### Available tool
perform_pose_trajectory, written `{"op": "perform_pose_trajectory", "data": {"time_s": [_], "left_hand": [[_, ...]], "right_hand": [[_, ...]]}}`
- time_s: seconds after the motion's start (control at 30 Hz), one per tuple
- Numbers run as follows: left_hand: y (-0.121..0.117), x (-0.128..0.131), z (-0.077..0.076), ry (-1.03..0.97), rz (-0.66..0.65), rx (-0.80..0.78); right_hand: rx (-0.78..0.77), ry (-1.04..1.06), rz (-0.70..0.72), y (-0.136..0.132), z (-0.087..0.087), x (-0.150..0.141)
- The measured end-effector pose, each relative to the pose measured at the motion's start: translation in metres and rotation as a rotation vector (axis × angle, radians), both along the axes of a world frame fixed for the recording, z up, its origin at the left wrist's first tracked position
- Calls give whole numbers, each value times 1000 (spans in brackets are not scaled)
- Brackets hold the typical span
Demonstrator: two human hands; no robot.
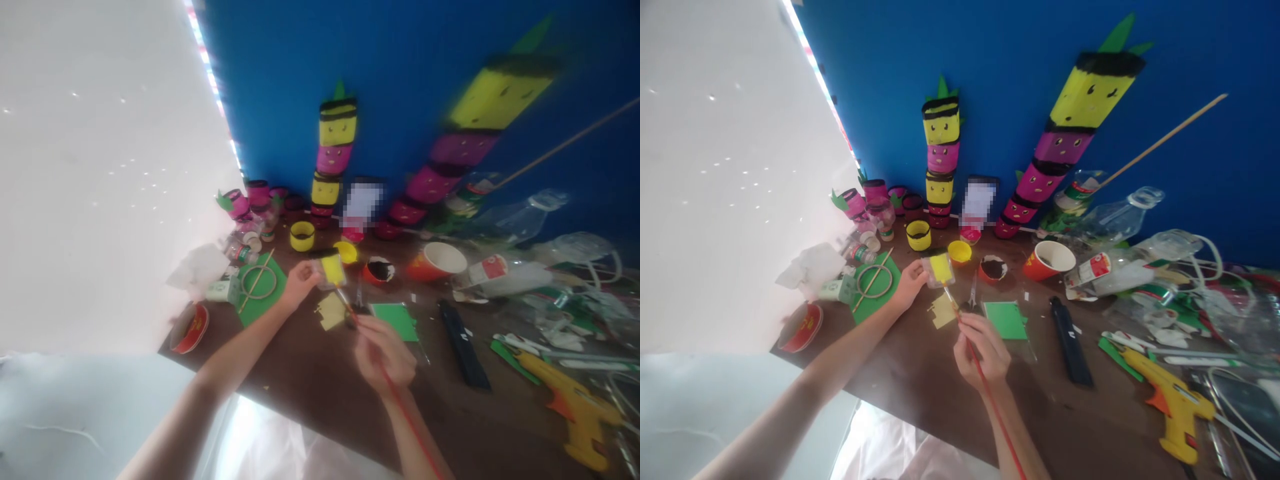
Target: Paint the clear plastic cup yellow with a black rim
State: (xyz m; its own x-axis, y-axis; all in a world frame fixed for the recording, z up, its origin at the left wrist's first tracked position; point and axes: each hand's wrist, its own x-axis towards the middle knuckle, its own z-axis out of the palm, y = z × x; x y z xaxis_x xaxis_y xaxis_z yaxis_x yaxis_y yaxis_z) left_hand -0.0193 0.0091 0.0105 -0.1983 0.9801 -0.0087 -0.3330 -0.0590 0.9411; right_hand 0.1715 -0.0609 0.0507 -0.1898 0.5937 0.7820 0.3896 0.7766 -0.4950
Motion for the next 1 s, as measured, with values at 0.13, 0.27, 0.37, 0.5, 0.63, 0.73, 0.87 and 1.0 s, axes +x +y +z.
{"op": "perform_pose_trajectory", "data": {"time_s": [0.13,0.27,0.37,0.5,0.63,0.73,0.87,1.0], "left_hand": [[0,0,2,14,7,-4],[-1,1,4,14,2,-1],[-1,1,3,10,14,2],[0,1,1,2,8,8],[1,0,0,22,9,16],[0,-1,1,47,-15,6],[-2,-3,5,51,-116,-15],[-4,-3,8,51,-151,-36]], "right_hand": [[-4,-26,17,-1,1,0],[-6,-13,14,-2,1,-1],[-17,-36,20,-1,2,-1],[-6,-25,10,-2,4,-1],[-139,115,5,-3,-1,2],[-434,383,-50,3,-7,10],[-633,635,31,20,-11,23],[-670,627,107,29,-11,28]]}}
